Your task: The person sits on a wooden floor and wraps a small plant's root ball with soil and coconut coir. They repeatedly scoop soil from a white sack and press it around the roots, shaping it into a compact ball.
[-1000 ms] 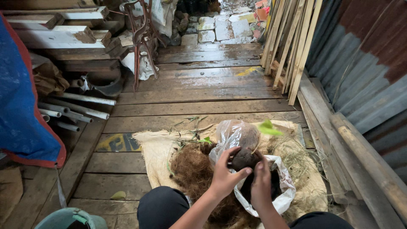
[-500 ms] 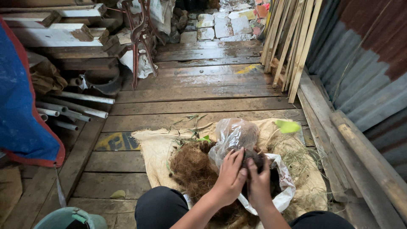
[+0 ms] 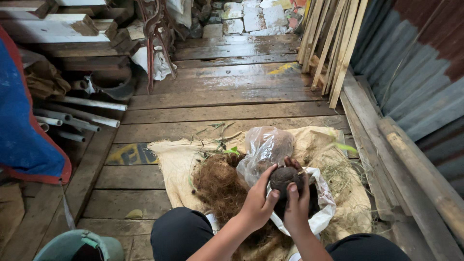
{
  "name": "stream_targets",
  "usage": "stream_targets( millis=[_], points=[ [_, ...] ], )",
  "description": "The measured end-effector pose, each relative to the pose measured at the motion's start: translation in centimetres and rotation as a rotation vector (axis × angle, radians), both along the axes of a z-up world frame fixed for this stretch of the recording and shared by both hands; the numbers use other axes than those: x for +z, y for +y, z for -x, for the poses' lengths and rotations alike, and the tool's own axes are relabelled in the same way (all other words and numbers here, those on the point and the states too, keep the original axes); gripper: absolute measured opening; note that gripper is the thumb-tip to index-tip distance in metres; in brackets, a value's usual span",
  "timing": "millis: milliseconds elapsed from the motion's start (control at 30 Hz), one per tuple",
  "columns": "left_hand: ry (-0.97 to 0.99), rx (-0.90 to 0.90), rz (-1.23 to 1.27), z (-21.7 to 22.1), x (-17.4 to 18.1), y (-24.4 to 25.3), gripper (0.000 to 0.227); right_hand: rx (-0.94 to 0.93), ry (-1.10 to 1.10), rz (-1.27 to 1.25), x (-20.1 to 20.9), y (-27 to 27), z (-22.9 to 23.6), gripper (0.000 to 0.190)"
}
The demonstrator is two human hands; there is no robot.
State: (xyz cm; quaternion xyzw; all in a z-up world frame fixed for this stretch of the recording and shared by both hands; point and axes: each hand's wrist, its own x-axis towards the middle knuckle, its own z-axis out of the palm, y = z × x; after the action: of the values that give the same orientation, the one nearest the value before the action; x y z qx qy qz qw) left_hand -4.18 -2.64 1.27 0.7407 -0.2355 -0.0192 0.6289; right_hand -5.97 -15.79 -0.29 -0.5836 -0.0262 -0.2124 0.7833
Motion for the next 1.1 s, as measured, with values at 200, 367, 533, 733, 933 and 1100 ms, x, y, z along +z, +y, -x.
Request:
stream_targets(
  millis=[200,367,533,733,933,1100],
  points=[
    [-0.091,0.012,0.084,0.2,0.4,0.2,0.058,0.149,-0.003,-0.224,-0.1,-0.4,0.5,0.077],
    [-0.299,0.180,0.077,0.0,0.9,-0.2,0.063,0.051,0.106,-0.161,-1.2,-0.8,-0.4,0.069],
    [-0.463,0.258,-0.118,-0.4,1.8,1.2,0.068,0.133,0.203,-0.395,-0.7,-0.4,0.3,0.064],
    [-0.504,0.230,-0.171,-0.2,2.5,1.3,0.067,0.201,0.123,-0.329,1.6,0.1,0.9,0.074],
    [-0.469,0.134,-0.073,0.1,1.6,0.7,0.059,0.080,0.313,-0.316,1.6,-0.6,0.9,0.080],
    [-0.292,0.142,0.063,-0.1,1.7,1.1,0.053,0.235,0.140,-0.385,1.7,-2.4,1.2,0.069]
  ],
)
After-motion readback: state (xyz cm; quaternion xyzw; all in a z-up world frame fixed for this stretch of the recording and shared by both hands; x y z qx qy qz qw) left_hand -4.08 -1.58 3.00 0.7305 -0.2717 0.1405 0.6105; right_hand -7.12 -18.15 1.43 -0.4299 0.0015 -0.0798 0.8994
